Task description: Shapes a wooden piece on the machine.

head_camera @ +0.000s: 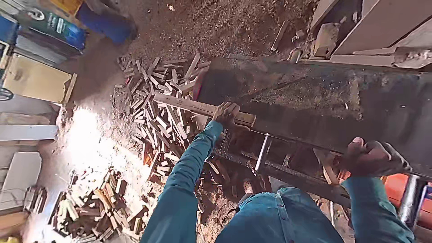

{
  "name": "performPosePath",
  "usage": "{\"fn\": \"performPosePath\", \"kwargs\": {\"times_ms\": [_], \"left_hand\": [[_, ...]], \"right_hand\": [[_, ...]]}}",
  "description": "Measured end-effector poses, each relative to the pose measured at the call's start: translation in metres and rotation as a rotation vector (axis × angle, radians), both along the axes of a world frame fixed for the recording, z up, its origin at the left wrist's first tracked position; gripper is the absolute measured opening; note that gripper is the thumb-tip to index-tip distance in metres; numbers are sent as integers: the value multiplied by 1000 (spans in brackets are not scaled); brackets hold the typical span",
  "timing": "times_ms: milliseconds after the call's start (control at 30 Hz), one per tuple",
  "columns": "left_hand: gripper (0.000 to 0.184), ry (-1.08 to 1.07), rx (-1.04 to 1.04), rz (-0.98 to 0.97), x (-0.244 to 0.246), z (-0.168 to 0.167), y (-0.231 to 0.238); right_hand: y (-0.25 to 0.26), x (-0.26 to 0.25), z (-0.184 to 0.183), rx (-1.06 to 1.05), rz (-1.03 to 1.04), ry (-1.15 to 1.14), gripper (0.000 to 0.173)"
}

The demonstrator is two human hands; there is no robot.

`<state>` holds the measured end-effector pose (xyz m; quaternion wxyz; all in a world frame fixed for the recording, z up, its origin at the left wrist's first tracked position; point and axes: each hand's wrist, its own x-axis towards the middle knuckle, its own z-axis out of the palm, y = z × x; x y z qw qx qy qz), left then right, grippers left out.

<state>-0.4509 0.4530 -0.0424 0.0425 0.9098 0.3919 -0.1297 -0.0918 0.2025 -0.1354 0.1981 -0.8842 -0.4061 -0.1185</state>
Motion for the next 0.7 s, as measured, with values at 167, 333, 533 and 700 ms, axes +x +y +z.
{"fn": "performPosePath", "kwargs": {"times_ms": [167,333,533,700], "left_hand": [[88,-316,254,-222,-17,-58,36],[67,-278,148,-163,-3,-51,58],[63,-99,70,32,21,-23,54],[87,-123,-52,184,6,-10,14]], "right_hand": [[15,8,-6,30,-35,-28,61],[39,13,15,-84,-42,133,79],[44,7,69,-246,-17,431,66],[6,-13,82,-235,70,485,50]]}}
